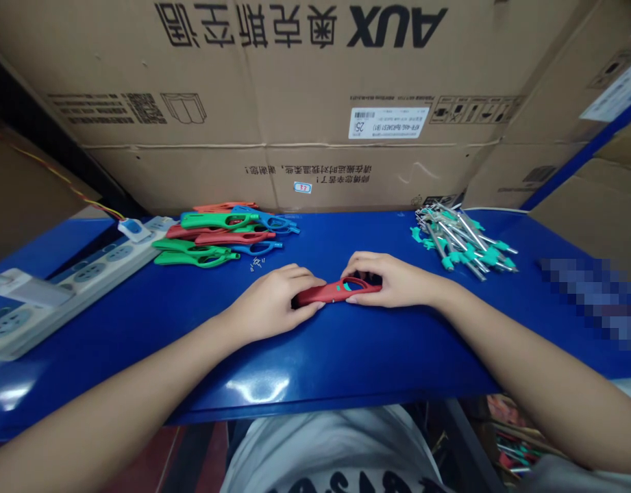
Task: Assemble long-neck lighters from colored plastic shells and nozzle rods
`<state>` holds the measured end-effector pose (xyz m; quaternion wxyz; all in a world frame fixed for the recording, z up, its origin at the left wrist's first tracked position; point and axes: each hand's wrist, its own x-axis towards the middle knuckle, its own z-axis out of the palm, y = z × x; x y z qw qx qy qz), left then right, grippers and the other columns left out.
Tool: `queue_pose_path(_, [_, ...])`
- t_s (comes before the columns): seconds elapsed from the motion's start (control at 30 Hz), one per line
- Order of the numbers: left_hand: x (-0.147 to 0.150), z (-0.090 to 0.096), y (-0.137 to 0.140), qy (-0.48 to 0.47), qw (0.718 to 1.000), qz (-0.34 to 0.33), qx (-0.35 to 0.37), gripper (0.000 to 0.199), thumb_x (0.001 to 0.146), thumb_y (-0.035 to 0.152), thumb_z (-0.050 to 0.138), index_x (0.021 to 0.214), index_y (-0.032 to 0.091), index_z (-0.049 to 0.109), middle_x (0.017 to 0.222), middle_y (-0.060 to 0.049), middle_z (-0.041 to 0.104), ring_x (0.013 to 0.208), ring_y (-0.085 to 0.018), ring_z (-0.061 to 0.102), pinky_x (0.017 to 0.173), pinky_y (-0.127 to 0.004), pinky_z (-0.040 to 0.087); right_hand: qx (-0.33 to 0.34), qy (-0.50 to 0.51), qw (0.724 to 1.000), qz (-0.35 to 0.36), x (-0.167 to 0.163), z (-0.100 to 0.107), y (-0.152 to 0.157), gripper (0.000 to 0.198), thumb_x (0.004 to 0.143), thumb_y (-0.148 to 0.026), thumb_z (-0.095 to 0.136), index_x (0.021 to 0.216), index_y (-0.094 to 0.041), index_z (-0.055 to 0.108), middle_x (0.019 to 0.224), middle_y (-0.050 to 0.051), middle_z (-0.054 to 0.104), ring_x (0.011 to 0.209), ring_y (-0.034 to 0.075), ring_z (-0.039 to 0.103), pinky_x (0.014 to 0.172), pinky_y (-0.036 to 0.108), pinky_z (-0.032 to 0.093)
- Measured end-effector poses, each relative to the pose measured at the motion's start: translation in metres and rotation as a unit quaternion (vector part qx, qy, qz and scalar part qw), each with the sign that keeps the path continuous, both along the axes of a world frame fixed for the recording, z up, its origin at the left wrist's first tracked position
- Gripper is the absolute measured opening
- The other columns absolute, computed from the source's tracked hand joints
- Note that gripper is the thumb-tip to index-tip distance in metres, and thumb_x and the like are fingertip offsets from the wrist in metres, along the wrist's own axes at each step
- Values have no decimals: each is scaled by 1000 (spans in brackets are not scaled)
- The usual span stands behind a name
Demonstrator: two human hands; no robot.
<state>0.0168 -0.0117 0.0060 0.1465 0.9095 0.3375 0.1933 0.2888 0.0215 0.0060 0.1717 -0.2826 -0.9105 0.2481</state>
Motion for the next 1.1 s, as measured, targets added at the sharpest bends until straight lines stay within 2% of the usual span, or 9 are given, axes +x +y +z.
queue_pose_path(0.73, [0,3,-1,24,999,35,1,24,92,32,67,113,21,72,108,-6,71,101,-23,66,86,-35,53,30,-30,999,-11,-3,0,-2,36,88,-41,71,113,-15,67,106,9,63,90,20,61,82,33,50])
queue_pose_path(0.83, [2,3,-3,60,997,30,37,24,91,29,67,112,19,71,105,-6,71,98,-24,66,83,-35,54,57,-59,997,-14,-4,2,-4,37,89,-40,69,117,-15,67,107,10,64,91,21,63,81,33,50])
queue_pose_path(0.93, [1,1,-2,92,993,20,71,31,89,23,65,120,16,68,108,-8,71,102,-26,66,86,-37,55,105,-99,989,-17,-4,4,-6,37,87,-31,68,122,-17,68,112,11,66,95,24,65,81,34,50])
queue_pose_path(1.03, [-2,-3,2,78,994,14,77,35,93,22,60,126,15,65,113,-11,71,105,-25,66,92,-38,54,141,-124,982,-21,-4,6,-6,34,91,-31,62,122,-18,69,114,11,67,93,24,67,80,34,49])
queue_pose_path(1.1, [-4,-6,6,46,996,16,77,31,98,27,56,124,14,66,111,-11,71,103,-25,67,93,-38,54,156,-130,979,-23,-3,7,-6,30,98,-36,55,116,-18,71,107,10,69,88,23,67,76,33,48])
